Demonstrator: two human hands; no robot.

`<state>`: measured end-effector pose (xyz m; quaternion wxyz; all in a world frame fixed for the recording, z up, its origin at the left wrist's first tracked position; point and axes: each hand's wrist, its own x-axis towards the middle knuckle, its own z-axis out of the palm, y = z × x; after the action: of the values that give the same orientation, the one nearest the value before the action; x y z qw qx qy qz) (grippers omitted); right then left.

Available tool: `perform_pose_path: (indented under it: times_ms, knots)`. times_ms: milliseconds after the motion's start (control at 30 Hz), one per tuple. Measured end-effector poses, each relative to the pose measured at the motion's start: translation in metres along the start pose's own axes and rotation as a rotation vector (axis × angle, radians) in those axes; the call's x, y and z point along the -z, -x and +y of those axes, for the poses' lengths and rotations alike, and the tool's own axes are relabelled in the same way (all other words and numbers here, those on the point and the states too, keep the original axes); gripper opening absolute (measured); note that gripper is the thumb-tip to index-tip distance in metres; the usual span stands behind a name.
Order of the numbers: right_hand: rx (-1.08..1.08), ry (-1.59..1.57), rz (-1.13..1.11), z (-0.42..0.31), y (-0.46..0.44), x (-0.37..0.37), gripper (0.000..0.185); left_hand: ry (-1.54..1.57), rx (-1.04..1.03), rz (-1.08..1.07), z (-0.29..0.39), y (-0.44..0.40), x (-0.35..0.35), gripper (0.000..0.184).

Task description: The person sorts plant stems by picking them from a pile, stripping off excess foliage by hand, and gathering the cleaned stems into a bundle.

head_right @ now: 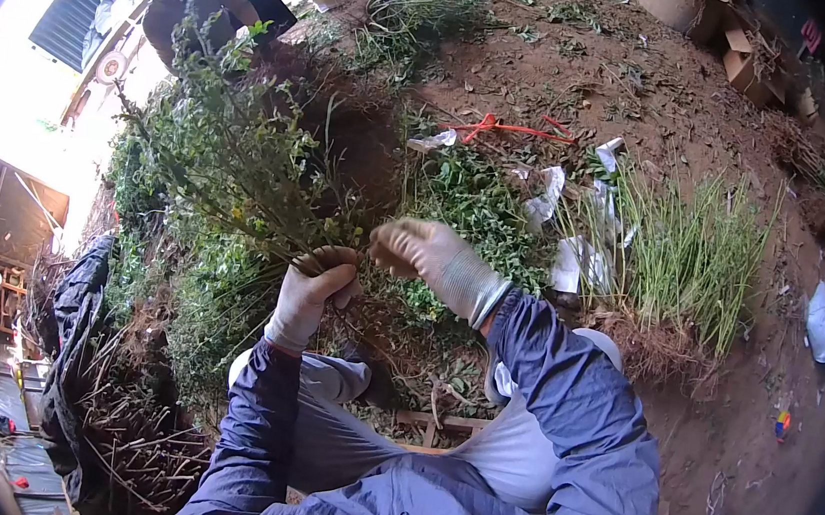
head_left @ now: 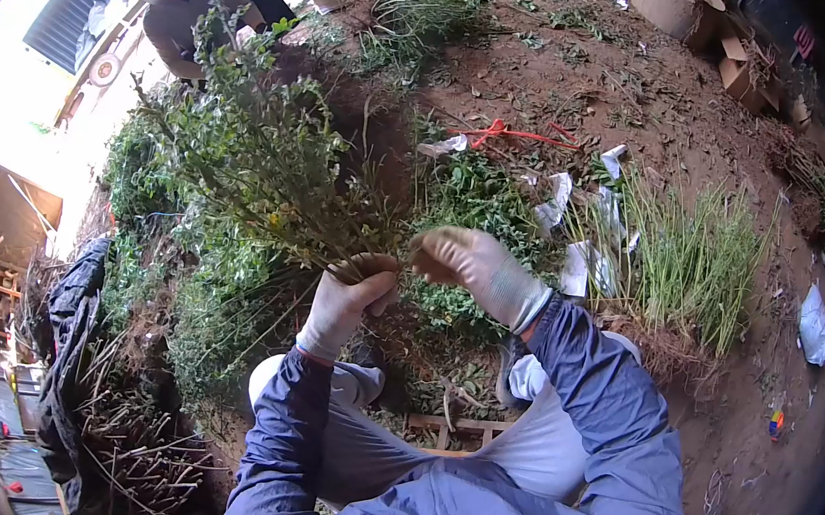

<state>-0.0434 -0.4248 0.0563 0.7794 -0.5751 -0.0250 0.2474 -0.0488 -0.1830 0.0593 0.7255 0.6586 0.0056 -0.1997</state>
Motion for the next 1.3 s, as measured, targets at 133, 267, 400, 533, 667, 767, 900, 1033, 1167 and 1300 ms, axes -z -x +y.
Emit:
perform_pose_path:
  times_ms: [133, 267, 400, 533, 667, 767, 900, 1033, 1167, 1300]
  knots:
    - [0.211, -0.383, 0.108, -0.013, -0.007, 0.021, 0.047, -0.025, 0.051, -0.009, 0.004, 0.005, 0.005, 0.026]
    - [0.143, -0.047, 0.211, -0.013, -0.006, 0.02, 0.044, -0.024, -0.013, -0.044, 0.001, 0.002, 0.003, 0.028]
    - [0.041, 0.183, -0.023, -0.007, -0.002, 0.001, 0.058, -0.142, -0.009, -0.034, -0.002, -0.002, -0.001, 0.03]
    - [0.047, 0.252, -0.117, 0.003, -0.005, -0.007, 0.06, -0.3, 0.018, -0.089, -0.007, -0.002, -0.001, 0.02]
    - [0.058, 0.126, 0.0, 0.033, -0.017, -0.015, 0.041, -0.279, 0.096, -0.115, -0.01, -0.006, -0.004, 0.017]
    - [0.021, 0.138, 0.135, 0.03, -0.019, -0.014, 0.03, -0.221, 0.099, -0.129, -0.006, -0.003, -0.012, 0.027]
    - [0.127, -0.3, 0.167, 0.02, -0.016, -0.007, 0.021, -0.202, 0.126, -0.114, -0.001, -0.004, -0.013, 0.032]
    - [0.323, -0.433, 0.208, -0.006, -0.014, 0.024, 0.027, -0.159, 0.14, -0.144, 0.004, -0.004, -0.01, 0.032]
    - [0.53, -0.524, 0.42, -0.046, -0.004, 0.067, 0.023, -0.181, 0.146, -0.139, 0.006, 0.001, -0.007, 0.032]
    - [0.527, -0.131, 0.889, -0.046, 0.011, 0.099, 0.022, -0.178, 0.151, -0.119, -0.006, -0.002, -0.003, 0.034]
